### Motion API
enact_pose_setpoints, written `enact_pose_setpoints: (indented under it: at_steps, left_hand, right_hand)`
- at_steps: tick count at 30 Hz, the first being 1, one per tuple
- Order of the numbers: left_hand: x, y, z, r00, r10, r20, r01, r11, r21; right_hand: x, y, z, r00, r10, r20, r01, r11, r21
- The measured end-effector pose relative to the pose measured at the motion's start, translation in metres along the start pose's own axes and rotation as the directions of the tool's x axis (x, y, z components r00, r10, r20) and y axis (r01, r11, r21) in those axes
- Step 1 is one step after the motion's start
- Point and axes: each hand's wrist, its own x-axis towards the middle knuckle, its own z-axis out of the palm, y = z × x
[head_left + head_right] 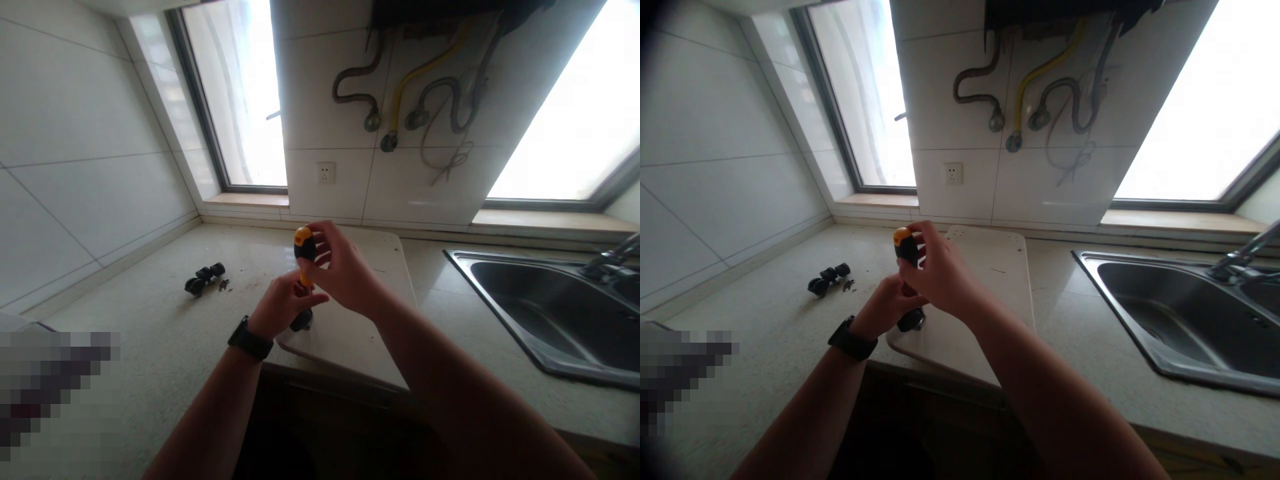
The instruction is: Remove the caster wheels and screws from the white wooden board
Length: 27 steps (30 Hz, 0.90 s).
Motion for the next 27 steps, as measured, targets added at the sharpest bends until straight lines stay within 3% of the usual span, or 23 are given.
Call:
enact_pose_setpoints:
  at_steps: [5, 13, 18, 27]
  left_hand:
    - [-0.0082, 0.007, -0.0073, 0.995, -0.024, 0.099, 0.024, 1.0, 0.005]
    - [-0.0081, 0.0084, -0.0083, 1.0, -0.006, 0.005, 0.006, 0.991, 0.135]
    - [-0.0065, 0.0087, -0.0049, 1.0, -0.007, -0.026, 0.012, 0.981, 0.194]
    - [-0.0026, 0.0088, -0.0005, 0.996, 0.022, -0.083, -0.009, 0.988, 0.154]
  right_hand:
    - [-0.0005, 0.0026, -0.0005, 1.0, -0.005, -0.001, 0.005, 1.0, 0.018]
    - [-0.002, -0.0029, -0.0029, 0.999, -0.013, 0.032, 0.016, 0.997, -0.074]
    - [-0.0036, -0.004, -0.0039, 0.999, -0.035, -0.016, 0.032, 0.988, -0.154]
    - [-0.0042, -0.006, -0.0071, 1.0, 0.007, 0.015, -0.007, 1.0, -0.013]
